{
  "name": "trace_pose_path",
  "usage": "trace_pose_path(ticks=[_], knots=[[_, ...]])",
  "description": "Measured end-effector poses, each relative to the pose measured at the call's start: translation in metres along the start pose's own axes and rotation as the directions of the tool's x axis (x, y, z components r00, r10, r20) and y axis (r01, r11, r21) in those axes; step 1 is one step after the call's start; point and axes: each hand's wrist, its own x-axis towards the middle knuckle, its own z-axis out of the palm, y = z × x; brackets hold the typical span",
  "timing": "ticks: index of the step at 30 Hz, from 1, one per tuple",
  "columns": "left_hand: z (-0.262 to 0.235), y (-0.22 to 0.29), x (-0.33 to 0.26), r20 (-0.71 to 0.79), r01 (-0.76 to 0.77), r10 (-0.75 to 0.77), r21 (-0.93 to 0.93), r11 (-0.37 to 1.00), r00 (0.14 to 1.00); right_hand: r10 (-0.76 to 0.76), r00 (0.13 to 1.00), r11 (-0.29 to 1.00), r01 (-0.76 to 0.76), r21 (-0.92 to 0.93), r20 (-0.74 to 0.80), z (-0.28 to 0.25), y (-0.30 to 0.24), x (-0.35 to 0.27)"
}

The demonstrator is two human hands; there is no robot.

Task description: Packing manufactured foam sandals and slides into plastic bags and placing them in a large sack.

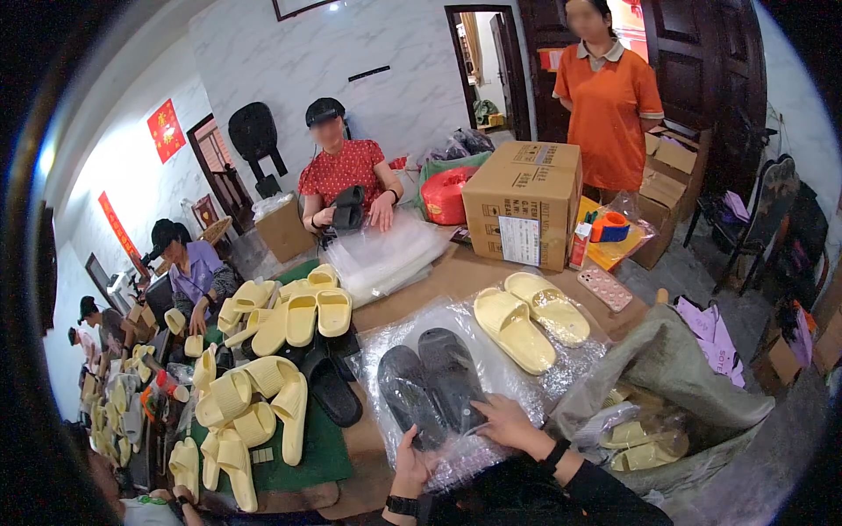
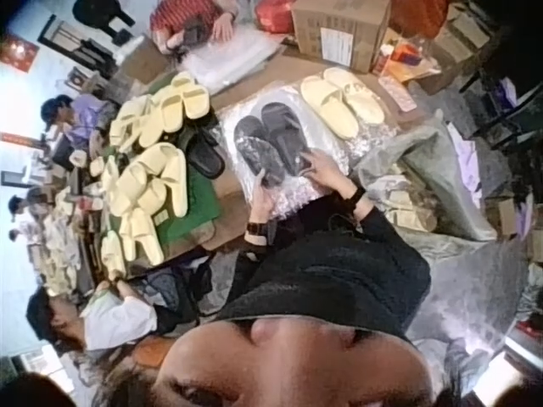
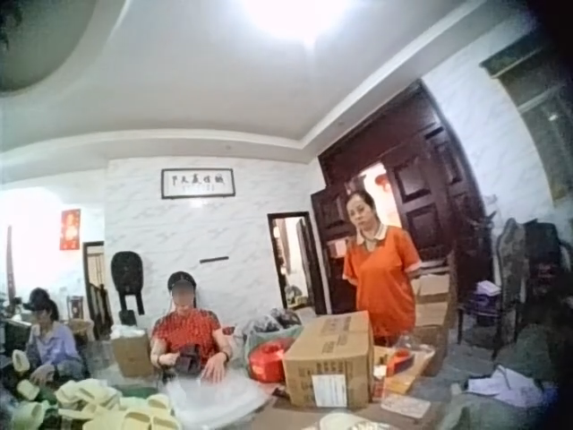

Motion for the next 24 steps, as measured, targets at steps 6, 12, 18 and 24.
trace_pose_path(ticks=[6, 12, 18, 24], knots=[[-0.018, -0.001, 0.007, -0.046, 0.057, -0.05, 0.178, 0.982, 0.998, 0.143, 0.961, 0.984, -0.163, -0.069, -0.236, 0.006, -0.016, 0.013], [0.044, -0.004, -0.022, -0.143, 0.11, -0.009, 0.716, 0.689, 0.99, 0.245, 0.91, 0.94, -0.308, -0.15, -0.333, 0.016, -0.005, 0.005], [0.017, -0.012, -0.008, 0.094, -0.115, 0.076, 0.548, 0.829, 0.993, 0.303, 0.848, 0.953, -0.275, 0.128, -0.435, -0.003, -0.032, 0.001], [0.044, -0.006, -0.023, 0.133, 0.004, -0.074, 0.464, 0.886, 0.988, 0.334, 0.845, 0.575, -0.534, 0.62, 0.417, -0.038, -0.068, -0.023]])
